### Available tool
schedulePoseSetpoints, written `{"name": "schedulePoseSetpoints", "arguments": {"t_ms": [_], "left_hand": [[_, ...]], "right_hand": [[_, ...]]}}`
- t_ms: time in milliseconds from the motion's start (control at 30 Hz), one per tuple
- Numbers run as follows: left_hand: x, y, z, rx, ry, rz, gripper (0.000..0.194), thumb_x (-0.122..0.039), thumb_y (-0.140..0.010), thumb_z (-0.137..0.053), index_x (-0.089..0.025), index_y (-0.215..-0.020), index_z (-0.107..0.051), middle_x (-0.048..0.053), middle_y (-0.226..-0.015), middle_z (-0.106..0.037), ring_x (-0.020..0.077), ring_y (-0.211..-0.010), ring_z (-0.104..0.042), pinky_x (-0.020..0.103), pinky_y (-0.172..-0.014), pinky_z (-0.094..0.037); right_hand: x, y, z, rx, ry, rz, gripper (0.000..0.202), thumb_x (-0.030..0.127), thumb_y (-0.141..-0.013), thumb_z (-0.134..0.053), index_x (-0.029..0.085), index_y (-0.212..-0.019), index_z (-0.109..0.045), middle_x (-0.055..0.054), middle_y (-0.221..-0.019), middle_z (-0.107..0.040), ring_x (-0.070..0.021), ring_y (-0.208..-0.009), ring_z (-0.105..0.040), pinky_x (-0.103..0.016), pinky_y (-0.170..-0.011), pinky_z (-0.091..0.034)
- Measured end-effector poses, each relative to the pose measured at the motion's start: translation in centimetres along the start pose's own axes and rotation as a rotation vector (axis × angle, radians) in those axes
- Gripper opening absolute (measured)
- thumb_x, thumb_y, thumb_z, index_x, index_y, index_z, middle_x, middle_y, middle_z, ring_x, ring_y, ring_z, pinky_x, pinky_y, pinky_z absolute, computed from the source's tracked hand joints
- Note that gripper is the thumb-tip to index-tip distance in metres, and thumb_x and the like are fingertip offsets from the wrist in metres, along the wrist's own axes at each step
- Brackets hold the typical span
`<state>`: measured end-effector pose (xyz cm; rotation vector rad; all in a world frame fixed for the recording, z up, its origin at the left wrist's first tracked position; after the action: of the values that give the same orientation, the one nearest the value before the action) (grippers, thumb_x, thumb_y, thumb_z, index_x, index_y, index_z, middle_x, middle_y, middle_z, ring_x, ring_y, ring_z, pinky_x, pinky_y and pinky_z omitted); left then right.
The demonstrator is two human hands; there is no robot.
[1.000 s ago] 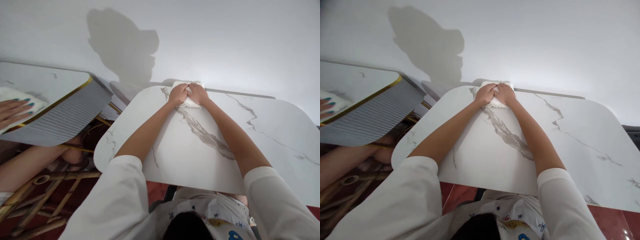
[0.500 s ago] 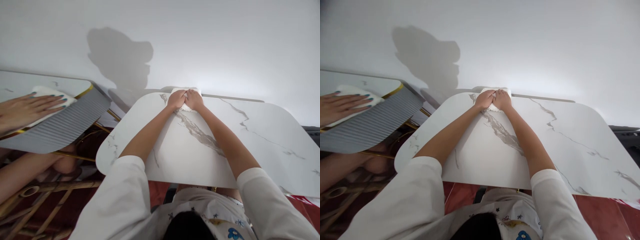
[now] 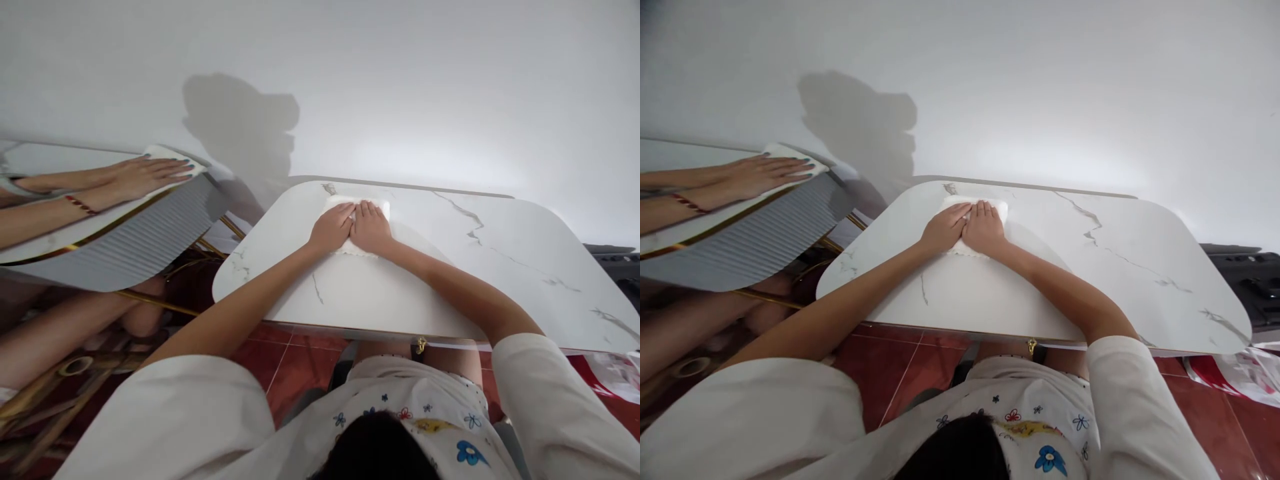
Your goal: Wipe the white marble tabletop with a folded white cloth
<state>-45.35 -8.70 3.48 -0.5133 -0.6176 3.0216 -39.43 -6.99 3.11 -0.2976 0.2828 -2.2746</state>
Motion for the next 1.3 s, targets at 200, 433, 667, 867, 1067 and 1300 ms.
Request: {"name": "schedulePoseSetpoints", "arguments": {"t_ms": [200, 433, 667, 867, 1067, 1300], "left_hand": [[-1.0, 7.0, 1.8, 0.049, -0.070, 0.068, 0.053, -0.026, -0.090, -0.024, -0.010, -0.135, -0.048, 0.009, -0.144, -0.046, 0.0208, -0.134, -0.040, 0.039, -0.115, -0.030], [-4.9, 13.1, 3.1, -0.032, -0.111, 0.169, 0.052, -0.023, -0.088, -0.027, -0.009, -0.132, -0.050, 0.011, -0.141, -0.050, 0.0220, -0.133, -0.043, 0.041, -0.114, -0.032], [-9.8, 12.5, 1.3, -0.033, -0.098, 0.171, 0.051, -0.019, -0.088, -0.028, -0.004, -0.130, -0.051, 0.015, -0.138, -0.051, 0.0243, -0.131, -0.044, 0.042, -0.113, -0.033], [-11.1, 7.9, -1.7, 0.046, -0.075, -0.012, 0.050, -0.019, -0.087, -0.030, -0.005, -0.133, -0.046, 0.016, -0.141, -0.048, 0.0252, -0.133, -0.041, 0.045, -0.113, -0.033], [-10.1, 2.9, -2.9, -0.002, -0.049, -0.117, 0.048, -0.017, -0.086, -0.031, -0.003, -0.127, -0.050, 0.019, -0.135, -0.053, 0.0263, -0.129, -0.046, 0.045, -0.111, -0.034], [-7.2, -4.9, -4.1, -0.050, 0.034, -0.085, 0.042, -0.015, -0.086, -0.035, -0.006, -0.121, -0.056, 0.017, -0.127, -0.058, 0.0242, -0.121, -0.051, 0.036, -0.108, -0.036]], "right_hand": [[5.0, 5.5, 1.3, -0.002, -0.004, 0.086, 0.057, 0.025, -0.094, -0.034, -0.009, -0.139, -0.036, -0.026, -0.145, -0.038, -0.0344, -0.137, -0.032, -0.044, -0.113, -0.023], [7.3, 11.3, 3.0, 0.022, -0.039, 0.228, 0.057, 0.026, -0.092, -0.038, -0.007, -0.139, -0.039, -0.025, -0.146, -0.037, -0.0324, -0.138, -0.032, -0.044, -0.114, -0.023], [3.3, 14.2, 4.4, 0.049, -0.069, 0.201, 0.056, 0.023, -0.090, -0.036, -0.003, -0.139, -0.041, -0.021, -0.147, -0.037, -0.0295, -0.138, -0.032, -0.043, -0.114, -0.025], [-1.2, 12.6, 4.4, 0.038, -0.010, 0.149, 0.057, 0.024, -0.090, -0.034, -0.003, -0.139, -0.040, -0.021, -0.147, -0.039, -0.0298, -0.137, -0.033, -0.043, -0.113, -0.026], [-4.6, 8.4, 3.3, 0.063, 0.029, 0.104, 0.057, 0.024, -0.090, -0.033, -0.002, -0.141, -0.038, -0.019, -0.147, -0.039, -0.0279, -0.138, -0.032, -0.041, -0.113, -0.025], [-9.1, 0.9, 1.6, 0.052, 0.038, 0.096, 0.055, 0.028, -0.092, -0.031, 0.001, -0.138, -0.041, -0.019, -0.146, -0.040, -0.0290, -0.136, -0.034, -0.042, -0.111, -0.025]]}}
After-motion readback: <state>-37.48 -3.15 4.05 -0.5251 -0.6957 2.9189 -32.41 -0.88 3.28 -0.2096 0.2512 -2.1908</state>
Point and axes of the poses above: each hand's wrist, its own y-axis away from the middle knuckle, its own z-axis out of the back of the hand, x = y × z, the point moved 10 cm from there along -y, towards the middle knuckle
